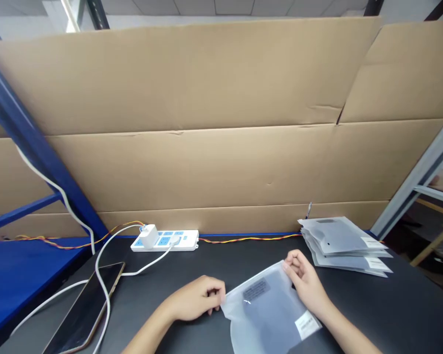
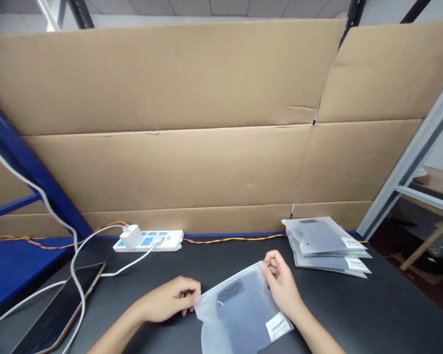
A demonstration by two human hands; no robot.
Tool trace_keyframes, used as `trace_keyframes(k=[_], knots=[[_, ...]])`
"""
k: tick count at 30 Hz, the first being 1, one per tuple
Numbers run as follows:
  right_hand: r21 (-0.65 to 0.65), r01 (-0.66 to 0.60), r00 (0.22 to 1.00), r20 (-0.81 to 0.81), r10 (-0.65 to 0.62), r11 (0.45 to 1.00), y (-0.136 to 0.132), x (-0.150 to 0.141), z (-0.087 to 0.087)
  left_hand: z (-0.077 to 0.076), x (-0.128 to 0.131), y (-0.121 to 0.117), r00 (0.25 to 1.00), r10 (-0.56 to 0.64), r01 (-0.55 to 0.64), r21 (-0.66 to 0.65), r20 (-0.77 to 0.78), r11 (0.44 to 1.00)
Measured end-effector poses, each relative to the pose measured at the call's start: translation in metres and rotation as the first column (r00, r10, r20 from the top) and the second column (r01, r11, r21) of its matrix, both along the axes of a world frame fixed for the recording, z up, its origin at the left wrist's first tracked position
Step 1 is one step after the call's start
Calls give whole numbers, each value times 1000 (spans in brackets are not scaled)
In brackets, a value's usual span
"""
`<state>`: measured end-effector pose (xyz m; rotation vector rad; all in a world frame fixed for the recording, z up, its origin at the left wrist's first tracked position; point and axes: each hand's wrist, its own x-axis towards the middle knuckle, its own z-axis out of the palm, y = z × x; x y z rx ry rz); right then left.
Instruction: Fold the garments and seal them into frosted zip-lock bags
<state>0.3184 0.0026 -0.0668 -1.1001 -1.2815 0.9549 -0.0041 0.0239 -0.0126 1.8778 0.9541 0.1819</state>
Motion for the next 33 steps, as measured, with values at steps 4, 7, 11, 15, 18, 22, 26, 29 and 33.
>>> trace_keyframes(k=[4,7,11,15,18,22,26,29,33], knots=[[39,121,992,14,-122,992,-1,-5,-6,-2,4,-2,993,116,-116,200,12,973],[66,215,977,3,-215,974,10,-11,-10,-2,15,-13,959,249,-282,511,134,812],[121,304,952,8,-307,945,48,-31,-8,-2,33,-33,987,145,-144,770,67,622],[166,358,929,38,-368,919,92,-63,-4,-13,39,-37,993,70,36,796,-99,604],[172,323,936,87,-341,930,111,-82,-7,-25,31,-25,982,136,19,787,-130,617],[176,209,958,162,-238,962,111,-86,-13,-35,17,-11,968,216,-41,762,-131,646],[209,137,951,246,-188,968,83,-74,-11,-33,14,-11,965,232,-63,756,-120,652],[207,28,939,329,-97,978,49,-63,-5,-28,18,-16,978,188,-57,764,-85,642],[176,-117,894,448,26,977,1,-41,4,-21,25,-28,997,4,52,720,-76,692]])
